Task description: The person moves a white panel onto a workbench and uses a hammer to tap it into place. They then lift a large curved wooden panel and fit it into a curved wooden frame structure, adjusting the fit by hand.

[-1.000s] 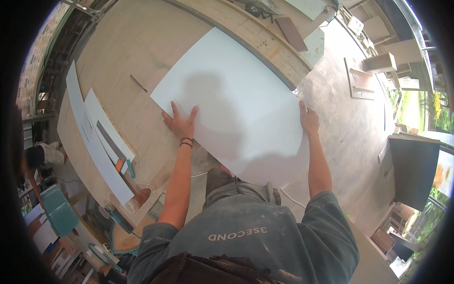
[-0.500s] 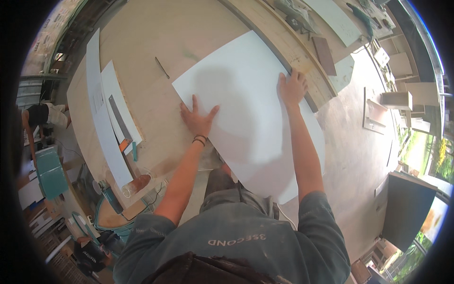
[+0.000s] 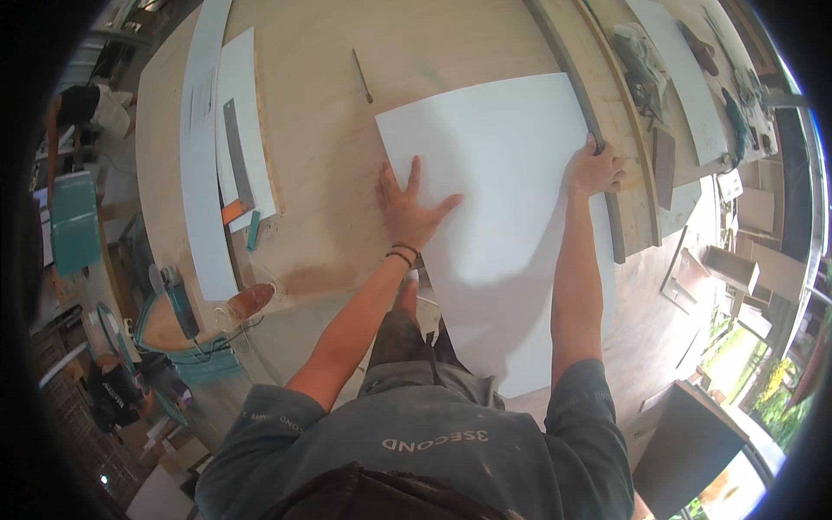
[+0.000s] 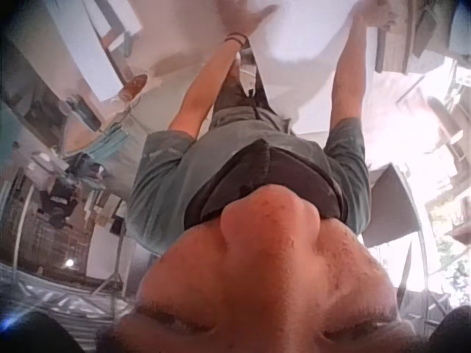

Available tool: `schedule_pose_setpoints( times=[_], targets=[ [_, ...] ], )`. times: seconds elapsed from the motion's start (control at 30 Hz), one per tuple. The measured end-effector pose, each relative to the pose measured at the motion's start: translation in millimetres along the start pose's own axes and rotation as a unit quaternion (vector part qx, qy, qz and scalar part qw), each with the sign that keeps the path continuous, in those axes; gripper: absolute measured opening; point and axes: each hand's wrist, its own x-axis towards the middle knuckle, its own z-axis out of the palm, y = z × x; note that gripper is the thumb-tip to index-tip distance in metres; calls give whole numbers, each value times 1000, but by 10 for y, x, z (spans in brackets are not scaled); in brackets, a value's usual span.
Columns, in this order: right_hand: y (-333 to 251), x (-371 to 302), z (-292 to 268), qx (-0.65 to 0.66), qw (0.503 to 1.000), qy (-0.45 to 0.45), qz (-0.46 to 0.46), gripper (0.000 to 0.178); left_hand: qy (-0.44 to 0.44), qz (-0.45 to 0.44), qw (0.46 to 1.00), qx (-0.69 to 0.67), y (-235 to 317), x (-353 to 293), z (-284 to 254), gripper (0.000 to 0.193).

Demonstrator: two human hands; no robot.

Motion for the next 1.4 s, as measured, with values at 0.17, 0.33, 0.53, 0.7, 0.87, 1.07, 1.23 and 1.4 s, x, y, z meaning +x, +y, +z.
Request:
schedule_pose_setpoints(
  times=[0.17, 0.33, 0.53, 0.7, 0.87, 1.07, 1.23, 1.4],
  targets=[
    [-2, 26, 31, 0, 1000, -6, 9, 51, -15, 1, 1000, -10, -17, 32, -37, 99],
    [-29, 30, 11, 0, 1000, -6, 7, 51, -13, 6, 1000, -12, -44, 53, -15, 101],
    [-47, 16, 27, -5, 1000, -11, 5, 50, -2, 5, 1000, -13, -85, 35, 15, 101],
    [18, 13, 78, -24, 999, 25, 3, 47, 4, 22, 1000, -11, -58, 36, 91, 102],
    [63, 67, 109, -48, 998, 14, -33, 38, 10, 30, 998, 50, -37, 26, 193, 102],
    [568, 89, -758, 284, 955, -32, -79, 39, 6, 52, 999, 15, 12, 13, 214, 101],
    [2214, 539, -954, 334, 915, 213, 76, 38, -26, 23, 997, 62, 16, -10, 211, 102],
    [3169, 893, -250, 467, 636, 172, 590, 102, -54, 8, 997, 59, 131, -45, 190, 102]
  ],
)
